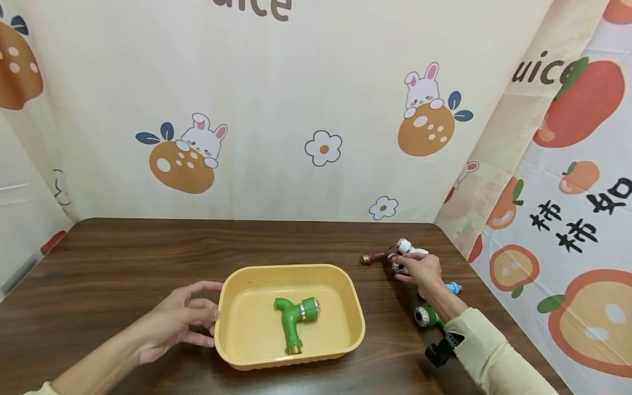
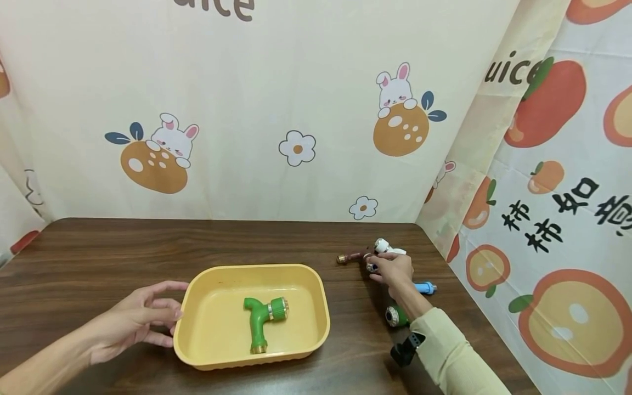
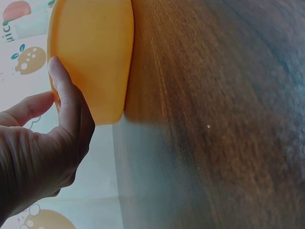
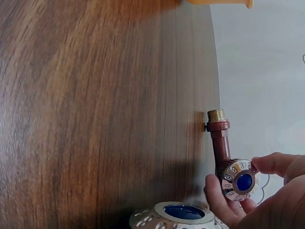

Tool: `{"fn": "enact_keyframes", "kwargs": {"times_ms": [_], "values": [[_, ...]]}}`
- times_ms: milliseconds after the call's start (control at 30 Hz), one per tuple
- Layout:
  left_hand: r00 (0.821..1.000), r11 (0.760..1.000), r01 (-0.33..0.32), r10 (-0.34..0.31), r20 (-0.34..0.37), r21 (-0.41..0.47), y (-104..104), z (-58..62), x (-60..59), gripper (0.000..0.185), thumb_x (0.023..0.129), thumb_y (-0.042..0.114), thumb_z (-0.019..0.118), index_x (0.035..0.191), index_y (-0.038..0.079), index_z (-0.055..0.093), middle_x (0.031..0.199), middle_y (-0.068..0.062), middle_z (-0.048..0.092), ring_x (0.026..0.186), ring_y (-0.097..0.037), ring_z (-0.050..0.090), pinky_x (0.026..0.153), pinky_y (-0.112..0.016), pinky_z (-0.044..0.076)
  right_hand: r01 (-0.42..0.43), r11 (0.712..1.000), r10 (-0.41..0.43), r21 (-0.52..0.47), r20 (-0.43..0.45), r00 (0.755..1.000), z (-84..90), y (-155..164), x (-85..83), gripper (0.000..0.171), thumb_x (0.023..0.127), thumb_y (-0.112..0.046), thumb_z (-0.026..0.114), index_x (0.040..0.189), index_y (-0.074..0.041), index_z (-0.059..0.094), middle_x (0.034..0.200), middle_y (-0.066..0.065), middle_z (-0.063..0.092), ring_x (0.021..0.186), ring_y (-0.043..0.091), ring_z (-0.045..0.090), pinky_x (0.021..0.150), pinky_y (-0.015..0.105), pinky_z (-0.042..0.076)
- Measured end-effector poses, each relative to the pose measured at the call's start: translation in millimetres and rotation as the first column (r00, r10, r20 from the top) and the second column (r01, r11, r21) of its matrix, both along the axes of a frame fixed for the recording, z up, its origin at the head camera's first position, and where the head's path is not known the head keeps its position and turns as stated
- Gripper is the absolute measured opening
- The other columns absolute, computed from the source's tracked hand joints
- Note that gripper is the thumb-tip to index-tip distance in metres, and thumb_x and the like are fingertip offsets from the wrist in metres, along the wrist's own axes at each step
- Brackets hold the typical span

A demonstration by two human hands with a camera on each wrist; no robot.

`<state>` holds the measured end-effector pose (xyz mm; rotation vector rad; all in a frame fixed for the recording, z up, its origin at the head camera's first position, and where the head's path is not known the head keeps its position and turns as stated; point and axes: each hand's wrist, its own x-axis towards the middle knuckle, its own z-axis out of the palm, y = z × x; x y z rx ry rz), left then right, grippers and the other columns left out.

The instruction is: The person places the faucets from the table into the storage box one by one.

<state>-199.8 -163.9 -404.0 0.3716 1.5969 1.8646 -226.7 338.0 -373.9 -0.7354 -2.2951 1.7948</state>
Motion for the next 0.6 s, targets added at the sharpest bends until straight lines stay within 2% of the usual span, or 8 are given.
{"fn": "enact_keyframes", "kwargs": {"times_ms": [233, 600], "values": [[1.0, 1.0, 0.002, -0.002, 0.001, 0.004, -0.7, -0.8, 0.4, 0.073, 0.1, 0.003, 0.061, 0.155, -0.009, 0.014, 0.1, -0.008, 0.067, 0.087, -0.021, 0.067, 0.079, -0.043, 0.065, -0.005, 0.998, 0.001, -0.067, -0.057, 0.998, -1.1, -0.8, 0.0, 0.042, 0.093, 0.0, 0.072, 0.127, 0.016, 0.053, 0.107, 0.01, 0.06, 0.073, 0.01, 0.071, 0.08, 0.033, 0.064], [1.0, 1.0, -0.009, 0.009, 0.003, 0.0, 0.2, -0.5, 0.4, 0.075, 0.099, 0.003, 0.062, 0.155, -0.009, 0.014, 0.098, -0.007, 0.067, 0.085, -0.02, 0.067, 0.079, -0.043, 0.065, -0.003, 0.997, -0.003, -0.077, -0.079, 0.997, 0.9, 0.2, 2.7, 0.045, 0.094, -0.001, 0.072, 0.131, 0.017, 0.053, 0.108, 0.009, 0.061, 0.075, 0.009, 0.071, 0.081, 0.033, 0.064]]}}
